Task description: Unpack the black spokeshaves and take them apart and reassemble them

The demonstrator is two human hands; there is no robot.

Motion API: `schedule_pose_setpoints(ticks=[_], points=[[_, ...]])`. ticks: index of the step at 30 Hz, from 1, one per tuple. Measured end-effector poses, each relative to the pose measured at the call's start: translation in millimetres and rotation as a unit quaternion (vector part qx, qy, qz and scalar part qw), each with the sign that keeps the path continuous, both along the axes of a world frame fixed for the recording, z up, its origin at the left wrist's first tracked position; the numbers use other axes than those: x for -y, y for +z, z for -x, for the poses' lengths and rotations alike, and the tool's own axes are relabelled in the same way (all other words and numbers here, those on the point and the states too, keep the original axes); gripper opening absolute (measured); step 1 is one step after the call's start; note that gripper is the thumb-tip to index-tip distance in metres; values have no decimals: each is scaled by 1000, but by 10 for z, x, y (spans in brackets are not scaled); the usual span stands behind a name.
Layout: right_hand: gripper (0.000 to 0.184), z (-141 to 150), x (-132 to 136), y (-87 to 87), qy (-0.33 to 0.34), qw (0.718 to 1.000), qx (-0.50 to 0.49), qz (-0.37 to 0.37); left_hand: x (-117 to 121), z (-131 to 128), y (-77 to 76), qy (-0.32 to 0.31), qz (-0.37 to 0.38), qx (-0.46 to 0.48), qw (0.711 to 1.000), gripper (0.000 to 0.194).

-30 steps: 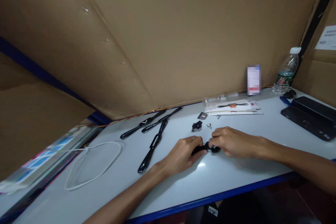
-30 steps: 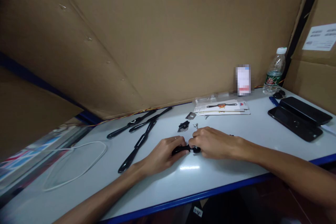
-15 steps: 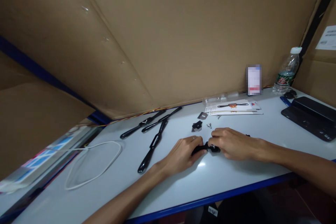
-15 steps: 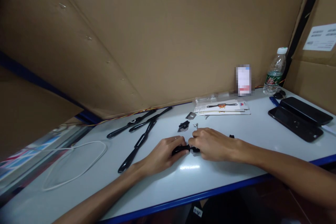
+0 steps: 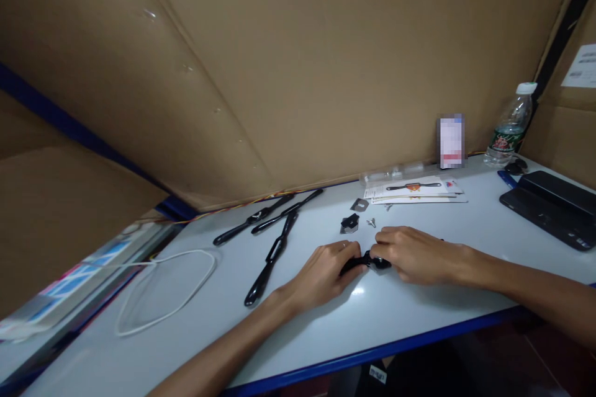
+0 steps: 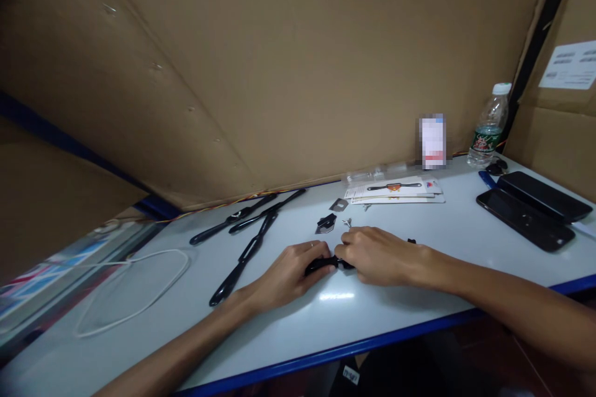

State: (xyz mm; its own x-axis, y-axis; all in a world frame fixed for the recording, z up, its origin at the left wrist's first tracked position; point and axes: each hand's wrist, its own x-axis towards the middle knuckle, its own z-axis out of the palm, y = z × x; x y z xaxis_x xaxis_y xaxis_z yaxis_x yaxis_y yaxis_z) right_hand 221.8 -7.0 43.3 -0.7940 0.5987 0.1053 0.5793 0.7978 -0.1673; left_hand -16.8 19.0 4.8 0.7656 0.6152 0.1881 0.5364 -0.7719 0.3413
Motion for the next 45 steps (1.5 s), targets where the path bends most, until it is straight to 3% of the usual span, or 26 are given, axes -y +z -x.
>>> schedule_pose_setpoints(ticks=[10,22,27,33,42,45], points=[[40,22,33,6,-7,1000,0,2,0,-48,-69,22,-55,-48,997,50],[25,68,78,-4,35,997,43,-46,-10,-73,-48,28,-36,-108,993,54],[29,104,106,-22,2,999,41,-36,-16,-43,-34,21,-26,-94,995,43],[26,133,105,-83,-106,990,-72,53,-6,-16,-15,11,-4,-64,998,19],[25,148,46,-168,-122,967,-186,126,-14,-7,-59,15,-66,-106,992,24],[20,167,38,-217,-164,951,-211,159,-20,-11,-54,6,-82,-108,991,31]])
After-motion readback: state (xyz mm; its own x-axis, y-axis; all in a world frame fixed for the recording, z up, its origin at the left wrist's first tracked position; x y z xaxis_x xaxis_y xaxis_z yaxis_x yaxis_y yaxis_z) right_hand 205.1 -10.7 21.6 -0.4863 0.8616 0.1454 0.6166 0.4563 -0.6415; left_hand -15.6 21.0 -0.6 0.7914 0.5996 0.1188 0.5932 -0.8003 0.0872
